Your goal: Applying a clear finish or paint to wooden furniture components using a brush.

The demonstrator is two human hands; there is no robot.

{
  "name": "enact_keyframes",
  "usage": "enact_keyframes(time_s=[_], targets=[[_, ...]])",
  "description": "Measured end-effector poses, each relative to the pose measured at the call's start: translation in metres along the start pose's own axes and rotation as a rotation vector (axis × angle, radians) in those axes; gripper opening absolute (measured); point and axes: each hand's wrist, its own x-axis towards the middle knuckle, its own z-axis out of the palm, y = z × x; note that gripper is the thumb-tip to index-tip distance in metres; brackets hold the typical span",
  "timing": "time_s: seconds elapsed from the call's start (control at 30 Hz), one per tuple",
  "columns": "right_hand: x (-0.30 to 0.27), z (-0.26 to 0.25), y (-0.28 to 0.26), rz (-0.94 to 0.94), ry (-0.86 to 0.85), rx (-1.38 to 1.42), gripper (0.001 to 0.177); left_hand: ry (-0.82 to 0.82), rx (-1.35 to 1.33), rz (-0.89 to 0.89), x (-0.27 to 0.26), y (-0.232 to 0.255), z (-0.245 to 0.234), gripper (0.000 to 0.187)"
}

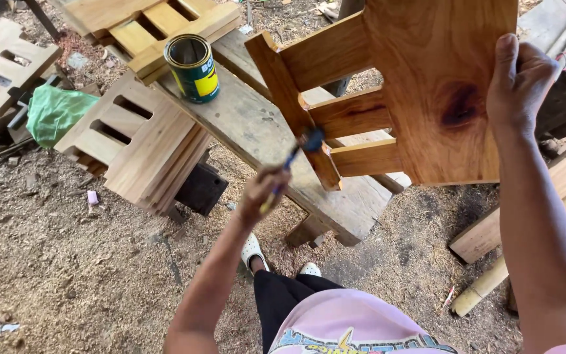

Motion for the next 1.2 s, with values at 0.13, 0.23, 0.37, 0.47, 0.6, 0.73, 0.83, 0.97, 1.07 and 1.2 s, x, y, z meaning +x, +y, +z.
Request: enact_keyframes(time_s=[0.13, 0.23, 0.37, 0.47, 0.6, 0.73, 0.83, 0.97, 1.07, 1.2], targets=[[0.0, 0.001, 0.006, 0.01, 0.026, -0.038, 0.074, 0.267, 0.139, 0.032, 0.061, 0.036, -0.033, 0.008], [0.0, -0.001, 0.003, 0.048, 0.015, -0.014, 0.073, 0.352, 0.011, -0.026, 0.022, 0.047, 0.003, 0.011], [0.0, -0.002, 0.005, 0.048, 0.013, -0.018, 0.071, 0.152, -0.088, -0.195, -0.036, 0.109, 0.04, 0.022], [0.002, -0.003, 0.007, 0.043, 0.018, -0.03, 0.073, 0.037, -0.134, -0.265, -0.083, 0.1, 0.068, 0.028], [0.006, -0.001, 0.013, 0.013, -0.018, 0.013, 0.066, -0.07, -0.025, -0.286, -0.072, 0.057, 0.054, 0.026], [0.01, -0.001, 0.023, 0.005, -0.025, -0.006, 0.069, 0.099, 0.043, -0.005, -0.02, 0.005, 0.018, 0.019], [0.007, -0.004, 0.027, 0.0, -0.019, -0.02, 0.069, 0.087, 0.055, 0.018, 0.001, 0.014, 0.0, 0.02], [0.0, -0.008, 0.027, 0.061, 0.009, -0.052, 0.071, 0.094, -0.184, -0.274, -0.049, 0.038, 0.023, 0.015], [-0.008, -0.009, 0.022, 0.1, 0.033, -0.018, 0.071, -0.069, -0.516, -0.605, -0.089, 0.068, 0.042, 0.009], [-0.012, -0.013, 0.017, 0.098, 0.041, -0.009, 0.073, -0.216, -0.479, -0.68, -0.051, 0.085, 0.025, 0.019]])
